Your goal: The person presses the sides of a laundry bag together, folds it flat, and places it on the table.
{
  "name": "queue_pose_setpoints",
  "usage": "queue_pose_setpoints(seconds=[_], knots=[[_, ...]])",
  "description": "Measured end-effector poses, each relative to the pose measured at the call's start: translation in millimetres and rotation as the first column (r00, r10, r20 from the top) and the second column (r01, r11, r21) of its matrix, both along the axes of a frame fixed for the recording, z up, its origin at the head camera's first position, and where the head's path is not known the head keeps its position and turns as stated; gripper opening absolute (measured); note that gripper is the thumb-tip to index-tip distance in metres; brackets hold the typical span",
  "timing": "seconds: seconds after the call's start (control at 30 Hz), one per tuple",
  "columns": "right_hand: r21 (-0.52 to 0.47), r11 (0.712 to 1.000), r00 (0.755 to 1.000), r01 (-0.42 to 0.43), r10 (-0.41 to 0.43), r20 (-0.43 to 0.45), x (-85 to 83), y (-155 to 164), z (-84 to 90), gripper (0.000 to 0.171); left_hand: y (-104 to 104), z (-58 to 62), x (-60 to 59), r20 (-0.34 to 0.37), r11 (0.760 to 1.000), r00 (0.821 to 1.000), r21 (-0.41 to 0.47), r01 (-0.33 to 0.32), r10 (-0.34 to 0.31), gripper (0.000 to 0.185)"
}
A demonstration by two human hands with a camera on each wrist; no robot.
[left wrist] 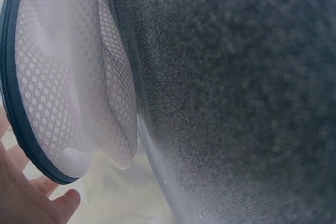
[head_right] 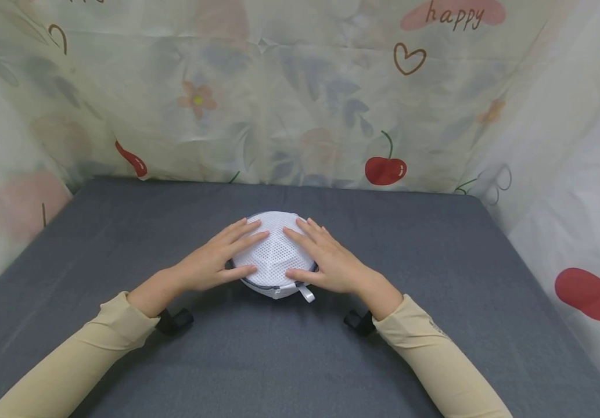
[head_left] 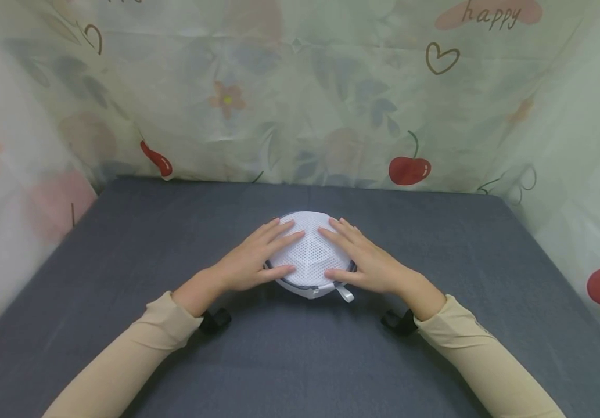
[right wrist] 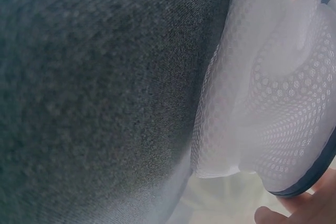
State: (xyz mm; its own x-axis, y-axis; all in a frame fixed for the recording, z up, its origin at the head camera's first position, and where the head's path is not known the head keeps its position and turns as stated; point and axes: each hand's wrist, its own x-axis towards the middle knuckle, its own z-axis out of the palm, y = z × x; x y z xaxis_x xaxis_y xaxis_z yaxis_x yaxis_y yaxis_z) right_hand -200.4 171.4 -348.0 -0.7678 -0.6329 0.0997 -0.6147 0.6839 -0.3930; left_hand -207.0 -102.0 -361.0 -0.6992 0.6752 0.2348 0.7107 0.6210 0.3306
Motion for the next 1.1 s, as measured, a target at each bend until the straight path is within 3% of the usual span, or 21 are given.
queue_pose_setpoints(seconds=[1.1], knots=[[0.015,1.0,0.997,0.006,-0.007,0.073,-6.8,-0.4,-2.3,0.074,0.8,2.5,-0.9,0.087,0.998,0.996,-0.067,-0.02,0.026,0.063]])
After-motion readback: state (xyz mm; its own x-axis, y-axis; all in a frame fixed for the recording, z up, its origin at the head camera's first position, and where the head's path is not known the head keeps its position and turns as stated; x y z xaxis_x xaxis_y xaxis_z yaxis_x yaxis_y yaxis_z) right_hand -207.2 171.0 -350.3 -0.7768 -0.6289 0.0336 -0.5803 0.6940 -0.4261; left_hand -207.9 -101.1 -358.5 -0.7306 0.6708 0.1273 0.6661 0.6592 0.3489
